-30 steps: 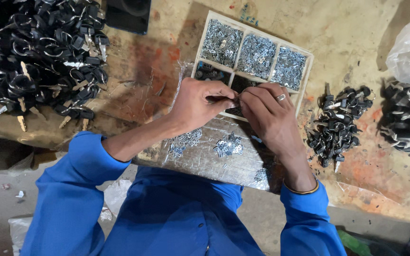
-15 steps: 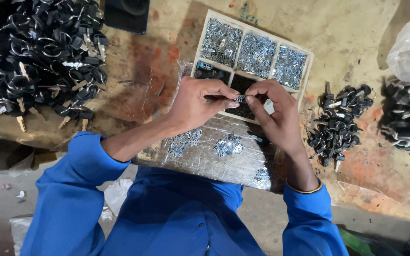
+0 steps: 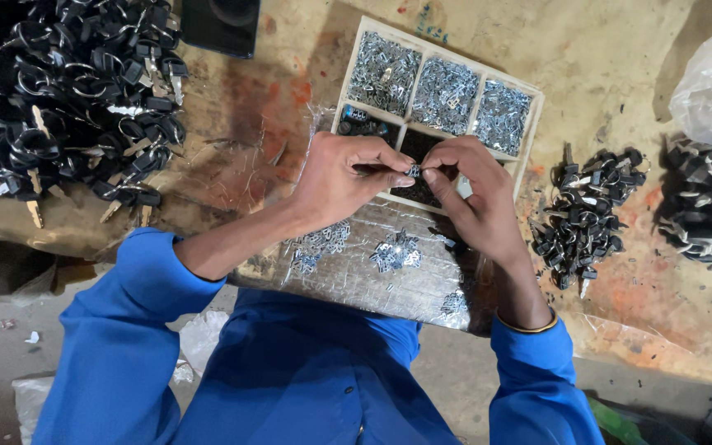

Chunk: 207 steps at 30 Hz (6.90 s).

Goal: The person sits at a workbench assembling small hardware components by hand. They pick small metal and blue plastic pieces from a compartment tray, fit them together between the fingers, and place finished assemblies into the tray, repeating the cycle with parts from piles on the bench.

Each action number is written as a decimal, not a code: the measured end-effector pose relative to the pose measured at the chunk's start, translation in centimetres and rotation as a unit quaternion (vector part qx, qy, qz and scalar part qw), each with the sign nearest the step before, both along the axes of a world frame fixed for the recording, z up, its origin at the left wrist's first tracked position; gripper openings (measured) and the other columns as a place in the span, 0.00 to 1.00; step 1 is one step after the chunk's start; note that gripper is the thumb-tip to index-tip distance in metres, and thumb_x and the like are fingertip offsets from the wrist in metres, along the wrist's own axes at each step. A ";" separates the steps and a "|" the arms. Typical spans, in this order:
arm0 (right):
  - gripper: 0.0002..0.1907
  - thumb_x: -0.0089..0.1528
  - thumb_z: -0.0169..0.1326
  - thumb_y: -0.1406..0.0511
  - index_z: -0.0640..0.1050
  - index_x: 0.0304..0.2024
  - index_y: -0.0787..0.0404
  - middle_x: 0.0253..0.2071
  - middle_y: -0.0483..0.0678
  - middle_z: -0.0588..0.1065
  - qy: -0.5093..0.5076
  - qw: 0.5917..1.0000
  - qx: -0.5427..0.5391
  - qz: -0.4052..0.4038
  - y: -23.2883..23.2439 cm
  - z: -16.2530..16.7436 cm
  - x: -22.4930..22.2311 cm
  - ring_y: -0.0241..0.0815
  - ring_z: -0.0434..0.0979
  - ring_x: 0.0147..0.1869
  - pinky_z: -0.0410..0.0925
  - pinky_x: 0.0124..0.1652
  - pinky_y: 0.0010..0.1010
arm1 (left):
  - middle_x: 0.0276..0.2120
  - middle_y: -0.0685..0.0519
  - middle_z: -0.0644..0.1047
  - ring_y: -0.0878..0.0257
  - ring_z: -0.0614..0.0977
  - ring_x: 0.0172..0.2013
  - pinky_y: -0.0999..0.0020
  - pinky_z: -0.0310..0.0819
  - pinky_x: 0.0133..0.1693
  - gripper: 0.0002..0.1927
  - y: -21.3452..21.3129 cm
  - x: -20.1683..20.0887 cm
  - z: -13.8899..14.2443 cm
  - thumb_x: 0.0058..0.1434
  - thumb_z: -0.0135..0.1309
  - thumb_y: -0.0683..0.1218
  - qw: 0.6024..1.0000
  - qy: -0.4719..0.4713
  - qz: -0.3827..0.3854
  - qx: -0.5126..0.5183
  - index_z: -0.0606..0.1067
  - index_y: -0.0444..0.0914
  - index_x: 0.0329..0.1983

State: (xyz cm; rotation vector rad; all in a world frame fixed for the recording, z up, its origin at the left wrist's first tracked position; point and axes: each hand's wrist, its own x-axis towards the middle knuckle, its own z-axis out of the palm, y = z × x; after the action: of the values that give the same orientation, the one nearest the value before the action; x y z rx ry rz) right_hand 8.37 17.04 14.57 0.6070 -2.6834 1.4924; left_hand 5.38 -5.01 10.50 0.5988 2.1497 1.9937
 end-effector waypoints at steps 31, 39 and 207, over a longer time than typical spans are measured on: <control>0.07 0.66 0.58 0.78 0.80 0.47 0.68 0.48 0.48 0.77 -0.190 0.949 -0.243 -0.070 0.7 -2.0 0.0 0.32 0.75 0.48 0.69 0.46 0.23 | 0.38 0.50 0.86 0.66 0.89 0.40 0.74 0.84 0.41 0.07 -0.1 -0.4 -0.1 0.58 0.68 0.38 1.000 0.001 -0.005 0.009 0.82 0.34 0.38; 0.08 0.66 0.59 0.76 0.81 0.48 0.66 0.50 0.49 0.77 -0.100 0.986 -0.117 -0.071 -0.1 -1.0 0.3 0.34 0.79 0.46 0.73 0.43 0.25 | 0.37 0.51 0.86 0.66 0.89 0.40 0.74 0.84 0.41 0.06 -0.1 -0.3 0.1 0.58 0.67 0.38 1.000 -0.001 -0.003 -0.007 0.83 0.35 0.39; 0.10 0.58 0.66 0.76 0.82 0.41 0.63 0.41 0.47 0.81 0.006 0.983 -0.021 -0.180 -9.2 -3.7 26.5 0.41 0.77 0.46 0.68 0.48 0.31 | 0.42 0.50 0.85 0.63 0.89 0.38 0.73 0.81 0.33 0.12 -6.3 27.8 -4.4 0.56 0.70 0.42 0.993 -0.044 0.092 -0.061 0.83 0.37 0.42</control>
State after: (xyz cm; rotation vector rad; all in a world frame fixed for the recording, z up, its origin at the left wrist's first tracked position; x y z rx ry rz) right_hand 34.92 7.82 10.83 0.1165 -2.5637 1.4330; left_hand 33.13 -11.29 6.12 0.2990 2.3250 1.9156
